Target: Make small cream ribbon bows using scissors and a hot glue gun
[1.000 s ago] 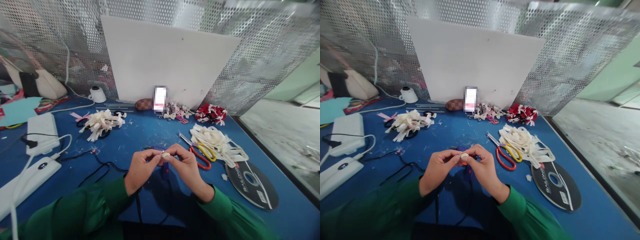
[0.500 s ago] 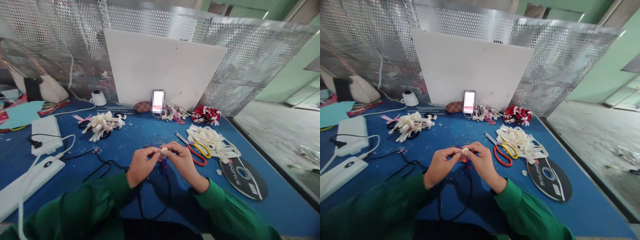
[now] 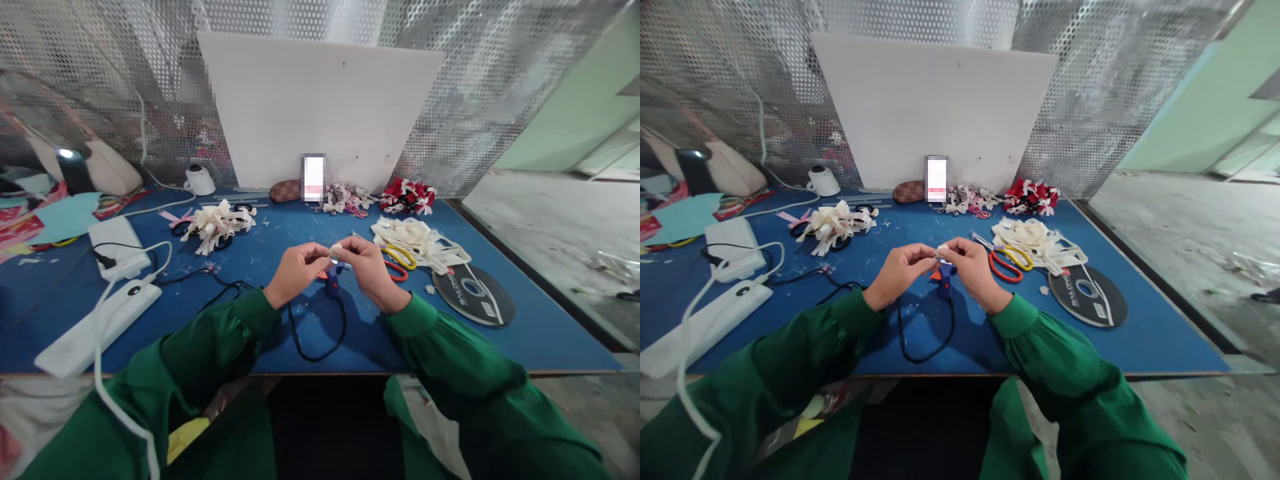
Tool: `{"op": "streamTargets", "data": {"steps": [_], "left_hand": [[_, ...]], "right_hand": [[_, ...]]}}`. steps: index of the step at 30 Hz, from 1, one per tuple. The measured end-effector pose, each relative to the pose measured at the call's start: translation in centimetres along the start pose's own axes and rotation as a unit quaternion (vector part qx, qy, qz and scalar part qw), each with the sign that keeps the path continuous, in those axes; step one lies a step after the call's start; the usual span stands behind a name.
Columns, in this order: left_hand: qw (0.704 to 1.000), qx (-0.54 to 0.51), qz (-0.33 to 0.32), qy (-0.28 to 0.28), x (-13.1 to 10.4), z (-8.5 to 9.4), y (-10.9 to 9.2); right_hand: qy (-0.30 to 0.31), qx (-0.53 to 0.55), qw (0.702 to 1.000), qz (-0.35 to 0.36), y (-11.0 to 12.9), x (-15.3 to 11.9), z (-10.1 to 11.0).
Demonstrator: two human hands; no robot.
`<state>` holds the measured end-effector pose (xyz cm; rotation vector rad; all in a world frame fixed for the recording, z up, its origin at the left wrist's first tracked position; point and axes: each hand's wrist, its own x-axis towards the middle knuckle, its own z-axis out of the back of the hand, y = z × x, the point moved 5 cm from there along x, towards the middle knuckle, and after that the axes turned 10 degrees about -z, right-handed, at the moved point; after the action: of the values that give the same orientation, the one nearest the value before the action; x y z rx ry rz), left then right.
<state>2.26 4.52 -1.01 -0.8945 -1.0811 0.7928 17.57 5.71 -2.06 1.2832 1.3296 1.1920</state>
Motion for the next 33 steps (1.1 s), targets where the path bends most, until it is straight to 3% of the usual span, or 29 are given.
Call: {"op": "streamTargets", "data": {"steps": [9,16,21,33], "left_hand": [[0.996,0.036,-0.065,-0.04,0.0,1.1,-0.8],[0.999,-0.034,-0.016,-0.003,-0.3,0.4,0.8],[0.999,-0.008,-0.033,-0.009,-0.4,0.6,0.6],[0.999,-0.031,-0.033,-0.023,-1.1,0.0,0.0]], "right_hand": [[0.033,0.114,0.992,-0.039,0.4,-1.1,-2.4],[0.058,0.156,0.982,-0.085,-1.4,-1.2,-1.9],[0.055,0.146,0.983,-0.096,-1.7,-1.5,-1.9],[0.018,0.074,0.997,-0.013,-0.4,-1.8,-1.6]]}}
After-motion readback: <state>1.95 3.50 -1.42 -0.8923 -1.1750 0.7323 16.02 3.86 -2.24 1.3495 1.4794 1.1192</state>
